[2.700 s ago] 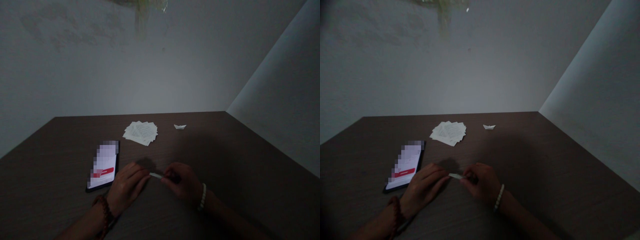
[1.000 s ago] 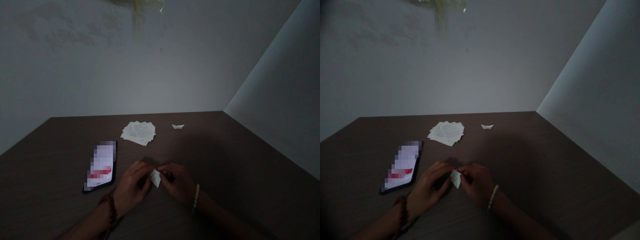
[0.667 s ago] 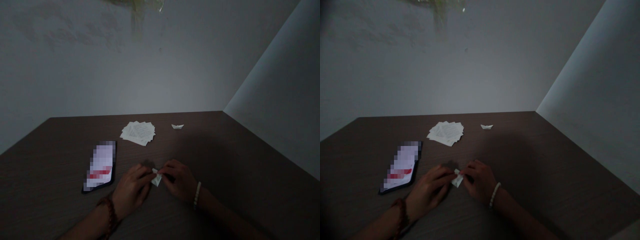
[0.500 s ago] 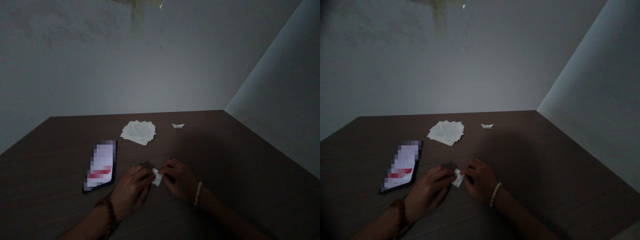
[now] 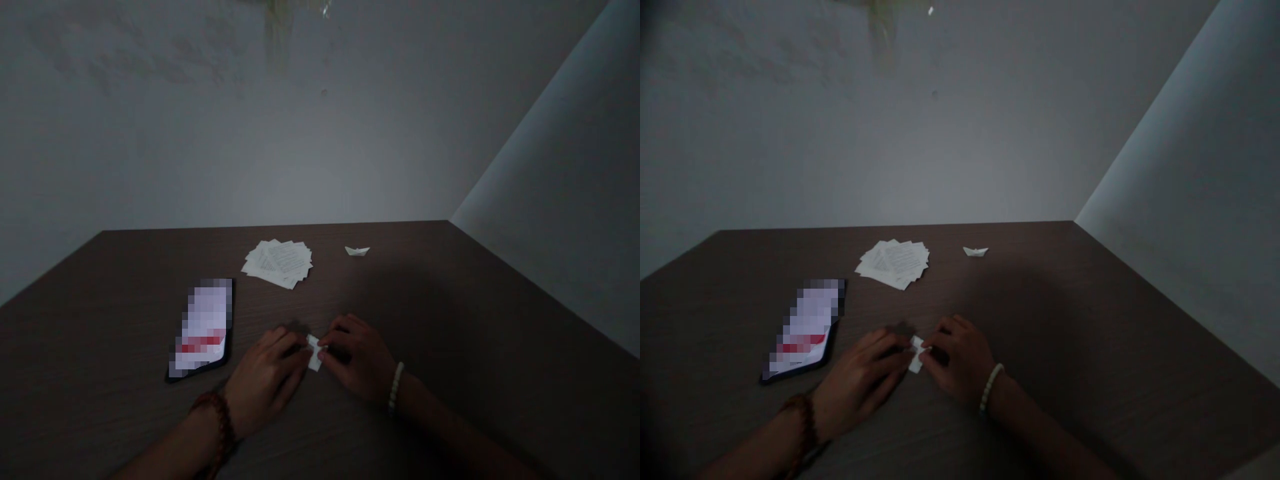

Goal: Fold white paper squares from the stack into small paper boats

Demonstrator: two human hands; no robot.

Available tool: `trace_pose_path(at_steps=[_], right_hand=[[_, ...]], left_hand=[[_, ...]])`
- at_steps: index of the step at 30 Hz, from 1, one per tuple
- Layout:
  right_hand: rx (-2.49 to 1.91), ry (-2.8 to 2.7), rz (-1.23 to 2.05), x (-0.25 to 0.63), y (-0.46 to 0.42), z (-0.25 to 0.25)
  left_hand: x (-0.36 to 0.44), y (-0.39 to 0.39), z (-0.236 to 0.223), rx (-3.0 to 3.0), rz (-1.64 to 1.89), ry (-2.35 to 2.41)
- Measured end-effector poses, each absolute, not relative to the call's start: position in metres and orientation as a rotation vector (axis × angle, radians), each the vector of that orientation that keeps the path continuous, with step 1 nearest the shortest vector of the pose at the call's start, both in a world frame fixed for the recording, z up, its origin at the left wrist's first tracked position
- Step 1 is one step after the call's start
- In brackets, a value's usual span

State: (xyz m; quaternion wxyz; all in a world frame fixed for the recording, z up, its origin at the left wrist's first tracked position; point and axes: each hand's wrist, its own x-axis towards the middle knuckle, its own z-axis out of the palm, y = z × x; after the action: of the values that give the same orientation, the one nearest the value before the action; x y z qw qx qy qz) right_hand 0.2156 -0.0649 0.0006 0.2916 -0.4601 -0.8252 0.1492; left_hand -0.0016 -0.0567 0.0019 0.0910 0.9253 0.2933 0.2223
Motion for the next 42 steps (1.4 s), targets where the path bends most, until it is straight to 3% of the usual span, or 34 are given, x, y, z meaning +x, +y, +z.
trace_pose_path(at_steps=[10, 16, 42], right_hand=[[-1.255, -2.066, 0.509, 0.210, -0.066, 0.001], [-1.213, -1.871, 0.691, 0.208, -0.070, 0.003], [-0.938, -1.964, 0.516, 0.207, -0.069, 0.004]], left_hand=[[0.002, -0.055, 0.004, 2.652, 0.790, 1.088], [-0.001, -0.053, 0.006, 2.498, 0.860, 0.942], [-0.003, -0.056, 0.017, 2.197, 1.044, 0.796]])
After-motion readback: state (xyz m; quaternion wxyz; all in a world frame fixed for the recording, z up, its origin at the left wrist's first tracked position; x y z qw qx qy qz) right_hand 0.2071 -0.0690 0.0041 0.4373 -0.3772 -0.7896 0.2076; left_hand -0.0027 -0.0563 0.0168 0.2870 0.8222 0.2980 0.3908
